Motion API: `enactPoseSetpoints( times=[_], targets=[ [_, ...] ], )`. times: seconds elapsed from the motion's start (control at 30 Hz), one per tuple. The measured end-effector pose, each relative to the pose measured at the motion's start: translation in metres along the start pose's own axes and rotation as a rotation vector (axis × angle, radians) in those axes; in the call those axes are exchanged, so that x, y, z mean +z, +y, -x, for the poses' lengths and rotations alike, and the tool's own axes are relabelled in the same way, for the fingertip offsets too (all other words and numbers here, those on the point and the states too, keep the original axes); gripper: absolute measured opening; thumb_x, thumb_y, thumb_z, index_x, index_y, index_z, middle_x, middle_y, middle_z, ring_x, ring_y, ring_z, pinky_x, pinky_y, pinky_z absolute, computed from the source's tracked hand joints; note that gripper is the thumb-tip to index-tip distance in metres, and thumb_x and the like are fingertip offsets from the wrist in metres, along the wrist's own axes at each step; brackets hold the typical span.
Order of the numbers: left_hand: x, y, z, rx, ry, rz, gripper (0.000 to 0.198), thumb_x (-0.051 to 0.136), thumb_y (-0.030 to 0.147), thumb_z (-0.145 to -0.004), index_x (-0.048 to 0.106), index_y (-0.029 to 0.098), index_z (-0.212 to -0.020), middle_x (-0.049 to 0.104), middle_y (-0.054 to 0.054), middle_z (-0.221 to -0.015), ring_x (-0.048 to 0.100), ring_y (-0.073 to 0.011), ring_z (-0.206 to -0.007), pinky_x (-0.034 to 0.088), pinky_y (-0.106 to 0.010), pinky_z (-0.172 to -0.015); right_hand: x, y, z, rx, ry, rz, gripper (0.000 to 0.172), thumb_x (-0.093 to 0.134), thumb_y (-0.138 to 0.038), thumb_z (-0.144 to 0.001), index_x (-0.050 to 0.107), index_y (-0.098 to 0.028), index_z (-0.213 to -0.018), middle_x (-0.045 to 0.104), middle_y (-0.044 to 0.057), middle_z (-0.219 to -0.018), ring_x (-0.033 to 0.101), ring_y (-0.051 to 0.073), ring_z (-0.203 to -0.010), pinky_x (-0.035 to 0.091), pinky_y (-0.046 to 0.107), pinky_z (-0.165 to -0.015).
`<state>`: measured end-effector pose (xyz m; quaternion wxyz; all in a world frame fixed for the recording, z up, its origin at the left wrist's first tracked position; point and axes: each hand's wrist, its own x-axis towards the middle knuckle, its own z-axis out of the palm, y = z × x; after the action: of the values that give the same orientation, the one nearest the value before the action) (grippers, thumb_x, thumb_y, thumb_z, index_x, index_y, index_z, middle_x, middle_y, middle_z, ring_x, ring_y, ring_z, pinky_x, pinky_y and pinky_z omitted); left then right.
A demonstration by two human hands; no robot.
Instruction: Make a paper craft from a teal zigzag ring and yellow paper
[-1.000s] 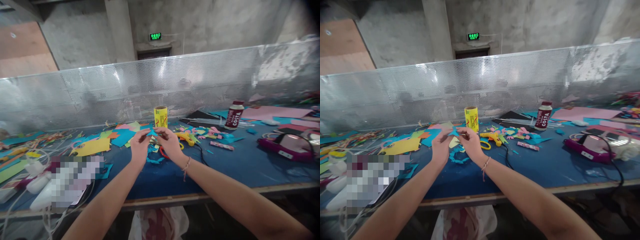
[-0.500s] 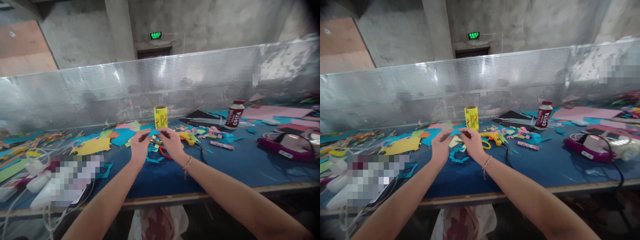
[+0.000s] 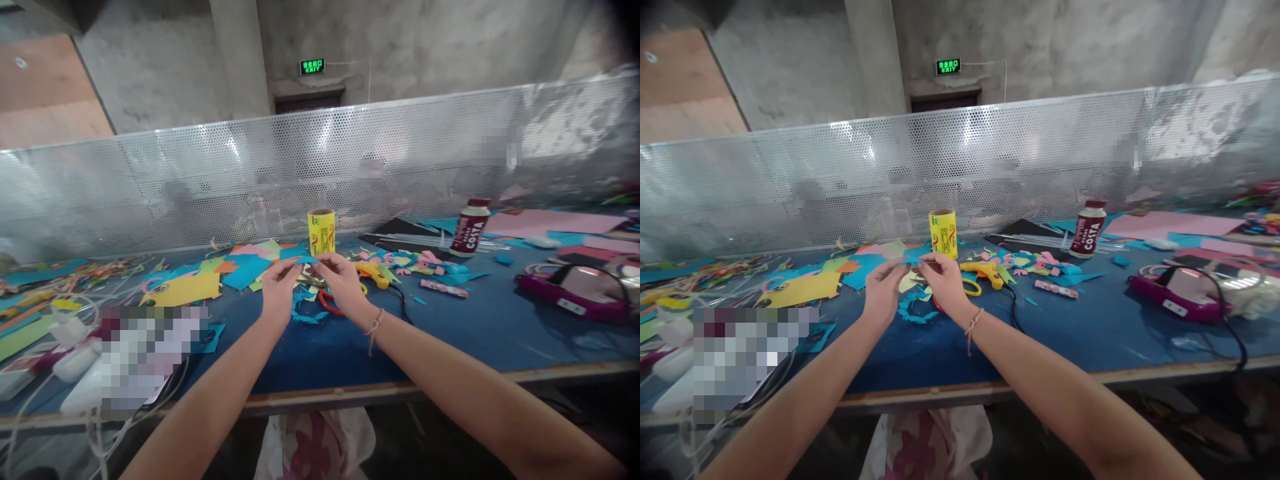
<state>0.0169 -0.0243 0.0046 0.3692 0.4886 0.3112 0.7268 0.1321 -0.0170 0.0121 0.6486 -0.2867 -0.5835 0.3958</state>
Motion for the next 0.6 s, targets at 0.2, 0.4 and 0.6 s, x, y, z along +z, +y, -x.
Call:
enactPoseSetpoints(
  times=[0.2, 0.4, 0.6],
  targets=[
    [0.001, -0.003, -0.001, -0.007, 0.013, 0.053, 0.017, 0.069, 0.028, -0.061, 0.068, 0.016, -0.072, 0.068, -0.007, -0.089, 0.060, -0.0192, -0.088, 0.045, -0.035, -0.084, 0.000, 0.005, -0.001, -0.008, 0.018, -0.062, 0.019, 0.066, -0.036, -0.065, 0.064, -0.020, -0.073, 0.066, 0.002, -0.074, 0.061, 0.015, -0.071, 0.050, 0.032, -0.070],
    [0.002, -0.005, 0.000, 0.024, 0.004, 0.009, 0.015, 0.067, 0.027, -0.063, 0.067, 0.017, -0.073, 0.066, -0.007, -0.096, 0.059, -0.0193, -0.092, 0.044, -0.035, -0.085, 0.003, 0.011, -0.002, 0.033, 0.042, -0.130, 0.018, 0.068, -0.032, -0.062, 0.066, -0.019, -0.073, 0.067, 0.003, -0.077, 0.060, 0.015, -0.073, 0.048, 0.029, -0.068],
    [0.003, -0.006, 0.001, 0.030, -0.010, -0.022, 0.015, 0.065, 0.026, -0.065, 0.067, 0.016, -0.076, 0.066, -0.007, -0.096, 0.057, -0.0198, -0.097, 0.043, -0.035, -0.087, 0.005, 0.014, -0.004, 0.104, 0.045, -0.201, 0.016, 0.070, -0.028, -0.058, 0.066, -0.019, -0.071, 0.067, 0.004, -0.087, 0.060, 0.015, -0.078, 0.047, 0.028, -0.072]
  ],
)
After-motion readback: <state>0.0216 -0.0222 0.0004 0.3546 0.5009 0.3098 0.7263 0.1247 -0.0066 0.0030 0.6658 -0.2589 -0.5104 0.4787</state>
